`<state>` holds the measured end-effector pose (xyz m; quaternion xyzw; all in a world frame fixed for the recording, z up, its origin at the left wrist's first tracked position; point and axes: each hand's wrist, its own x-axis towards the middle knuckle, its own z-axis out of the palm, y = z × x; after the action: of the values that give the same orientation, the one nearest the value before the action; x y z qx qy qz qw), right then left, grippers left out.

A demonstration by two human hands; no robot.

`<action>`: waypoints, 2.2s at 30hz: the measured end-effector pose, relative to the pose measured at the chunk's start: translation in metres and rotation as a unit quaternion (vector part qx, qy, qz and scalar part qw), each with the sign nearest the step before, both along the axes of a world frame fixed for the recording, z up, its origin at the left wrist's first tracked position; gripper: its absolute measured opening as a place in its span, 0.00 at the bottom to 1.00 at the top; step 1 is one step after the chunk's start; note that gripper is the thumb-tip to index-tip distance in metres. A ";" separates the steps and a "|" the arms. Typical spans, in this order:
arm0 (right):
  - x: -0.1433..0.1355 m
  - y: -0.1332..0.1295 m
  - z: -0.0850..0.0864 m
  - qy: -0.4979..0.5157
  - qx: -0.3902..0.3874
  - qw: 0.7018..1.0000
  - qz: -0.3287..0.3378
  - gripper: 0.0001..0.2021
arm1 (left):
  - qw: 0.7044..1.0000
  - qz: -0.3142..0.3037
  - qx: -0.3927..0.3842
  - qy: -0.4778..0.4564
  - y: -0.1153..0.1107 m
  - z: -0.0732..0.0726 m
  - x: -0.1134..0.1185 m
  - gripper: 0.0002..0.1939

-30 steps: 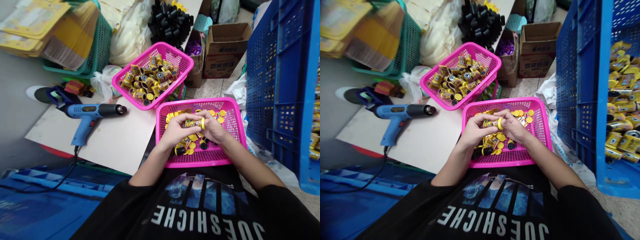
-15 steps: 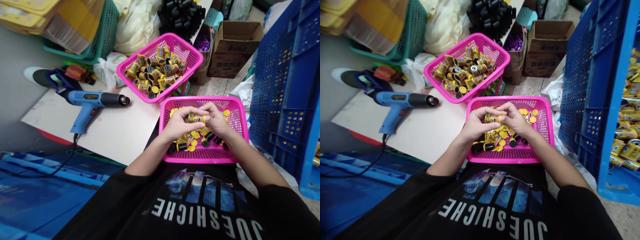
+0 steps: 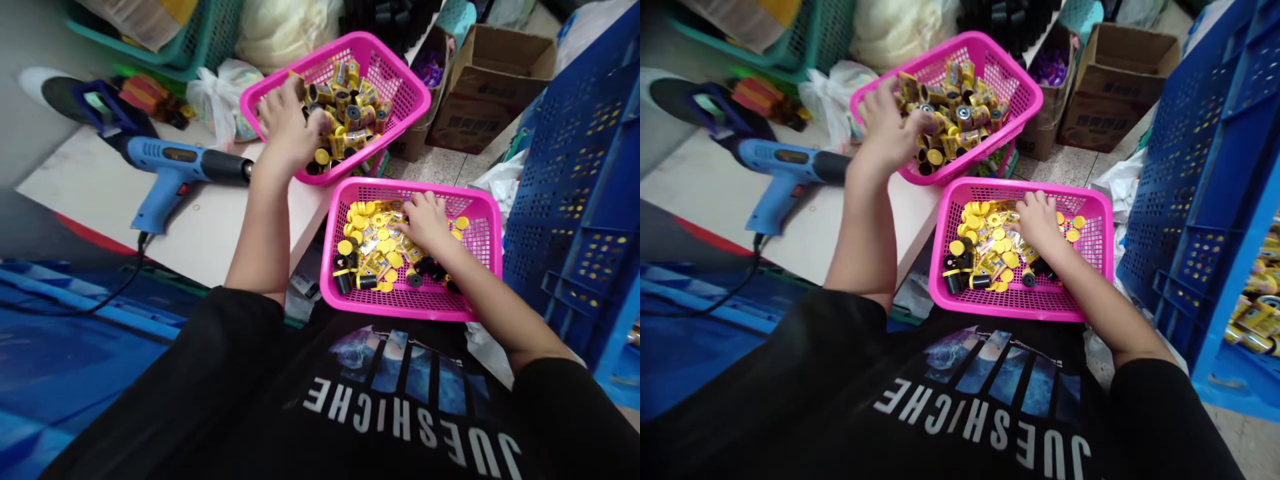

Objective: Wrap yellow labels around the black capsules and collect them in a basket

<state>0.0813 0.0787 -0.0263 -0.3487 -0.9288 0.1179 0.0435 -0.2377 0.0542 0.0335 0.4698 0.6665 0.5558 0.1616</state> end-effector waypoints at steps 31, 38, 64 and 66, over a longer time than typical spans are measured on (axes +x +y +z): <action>0.012 -0.026 0.029 0.212 -0.178 0.961 -0.022 0.14 | 0.969 -0.082 -0.049 -0.226 -0.047 -0.022 0.144 0.15; -0.020 -0.112 -0.006 -0.059 -0.207 0.939 0.269 0.17 | 0.969 -0.096 -0.027 -0.226 -0.063 -0.016 0.138 0.15; 0.052 -0.033 0.043 0.450 -0.303 0.836 -0.084 0.15 | 0.939 -0.140 -0.095 -0.298 -0.073 -0.016 0.154 0.18; 0.053 -0.033 0.040 0.446 -0.285 0.845 -0.078 0.15 | 0.938 -0.141 -0.097 -0.303 -0.072 -0.016 0.155 0.19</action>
<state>0.1339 0.0453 0.0142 -0.3272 -0.7040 0.5169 0.3608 -0.0829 -0.0182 0.0175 0.3505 0.5637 0.5759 0.4772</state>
